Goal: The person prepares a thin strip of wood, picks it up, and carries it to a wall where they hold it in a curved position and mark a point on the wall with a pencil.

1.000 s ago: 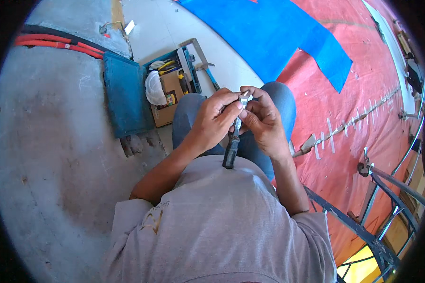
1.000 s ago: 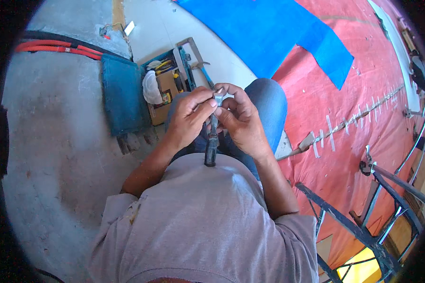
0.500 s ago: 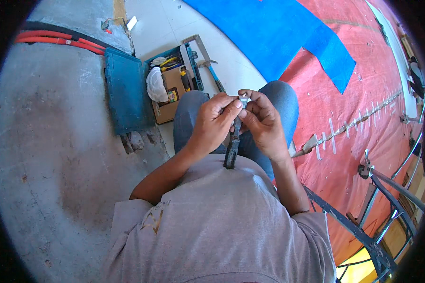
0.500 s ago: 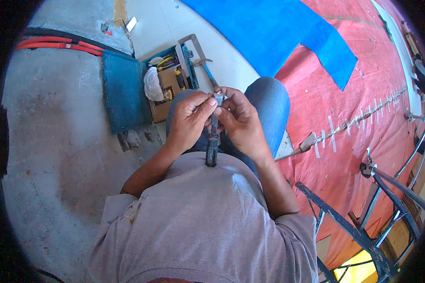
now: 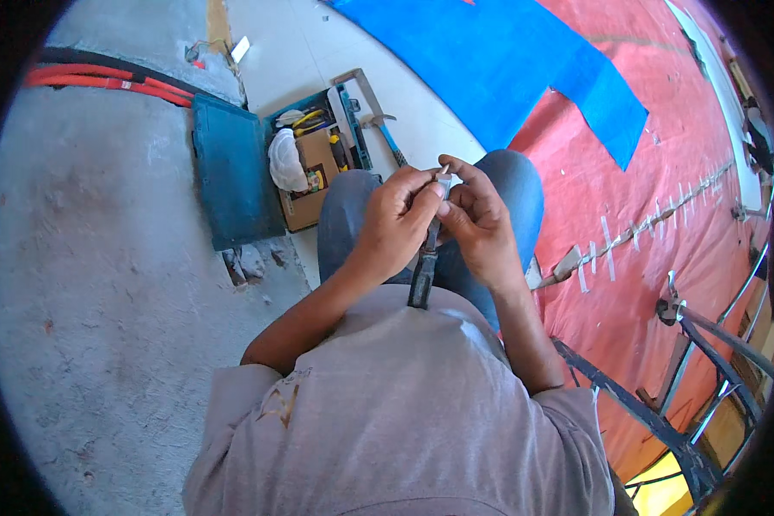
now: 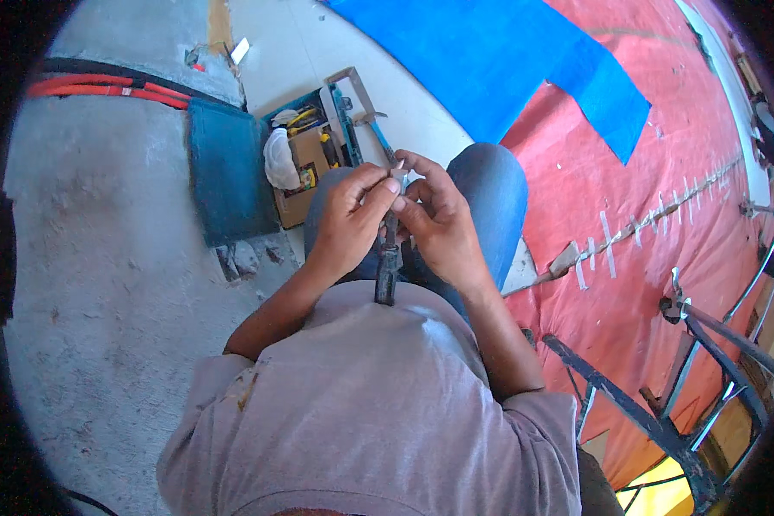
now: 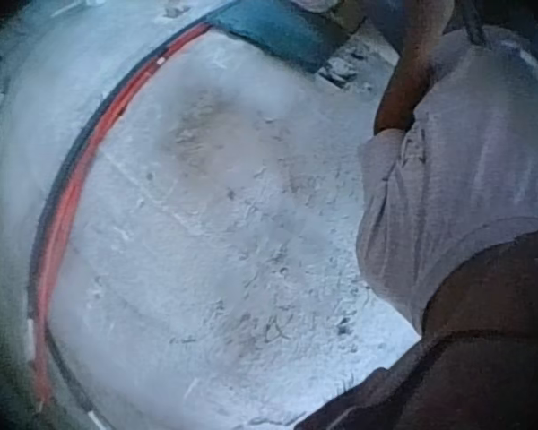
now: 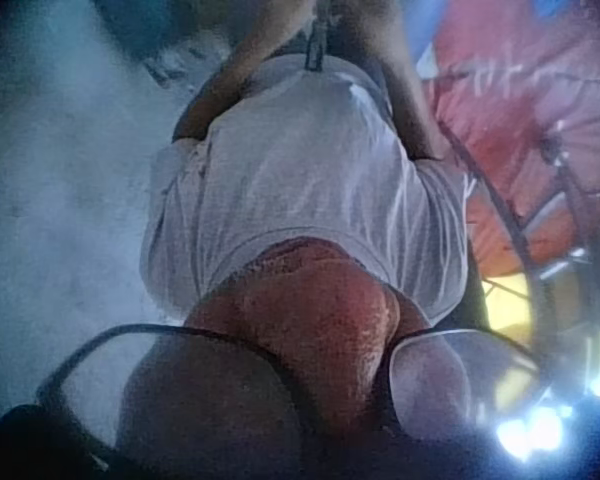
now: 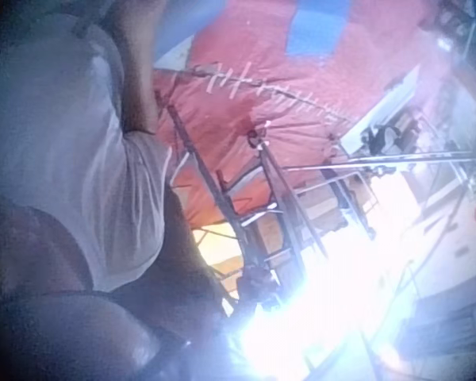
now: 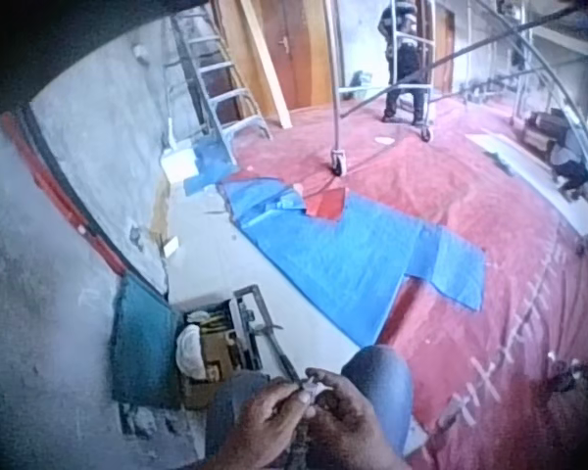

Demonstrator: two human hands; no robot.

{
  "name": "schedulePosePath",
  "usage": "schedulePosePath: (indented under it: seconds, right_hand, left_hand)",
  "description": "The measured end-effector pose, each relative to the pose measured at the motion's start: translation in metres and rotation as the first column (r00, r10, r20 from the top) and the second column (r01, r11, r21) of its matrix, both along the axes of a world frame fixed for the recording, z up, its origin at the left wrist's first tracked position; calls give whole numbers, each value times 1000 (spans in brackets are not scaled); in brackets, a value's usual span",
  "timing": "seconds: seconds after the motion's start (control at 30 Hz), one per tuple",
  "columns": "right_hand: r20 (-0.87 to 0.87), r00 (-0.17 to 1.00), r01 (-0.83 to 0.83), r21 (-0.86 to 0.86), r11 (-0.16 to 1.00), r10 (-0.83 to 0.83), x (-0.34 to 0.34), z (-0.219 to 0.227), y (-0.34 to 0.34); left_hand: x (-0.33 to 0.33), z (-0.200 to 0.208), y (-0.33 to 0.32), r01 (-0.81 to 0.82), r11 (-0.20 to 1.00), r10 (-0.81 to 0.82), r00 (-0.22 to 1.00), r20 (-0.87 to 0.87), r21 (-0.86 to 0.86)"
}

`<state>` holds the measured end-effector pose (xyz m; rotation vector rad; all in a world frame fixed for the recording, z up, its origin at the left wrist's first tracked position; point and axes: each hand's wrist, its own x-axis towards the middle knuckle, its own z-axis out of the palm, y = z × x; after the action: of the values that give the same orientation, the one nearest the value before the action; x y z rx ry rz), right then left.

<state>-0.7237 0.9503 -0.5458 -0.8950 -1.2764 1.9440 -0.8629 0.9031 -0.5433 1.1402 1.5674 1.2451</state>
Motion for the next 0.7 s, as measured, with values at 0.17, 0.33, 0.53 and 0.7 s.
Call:
schedulePosePath:
  seconds: [0.17,0.33,0.53,0.7]
  right_hand:
    - [-75,996,-45,-44,998,41,3,-2,3]
    - [-44,999,-31,-28,999,30,6,-8,5]
    - [-26,999,-41,-1,999,41,9,-9,6]
    - [-52,998,-39,14,999,40,7,-2,8]
  left_hand:
    - [-2,-1,2,28,1000,-28,1000,8,-1]
    - [0,4,2,31,997,-26,998,57,-76]
    - [0,0,0,23,993,-12,996,89,-120]
    - [1,5,9,28,998,-24,997,79,-56]
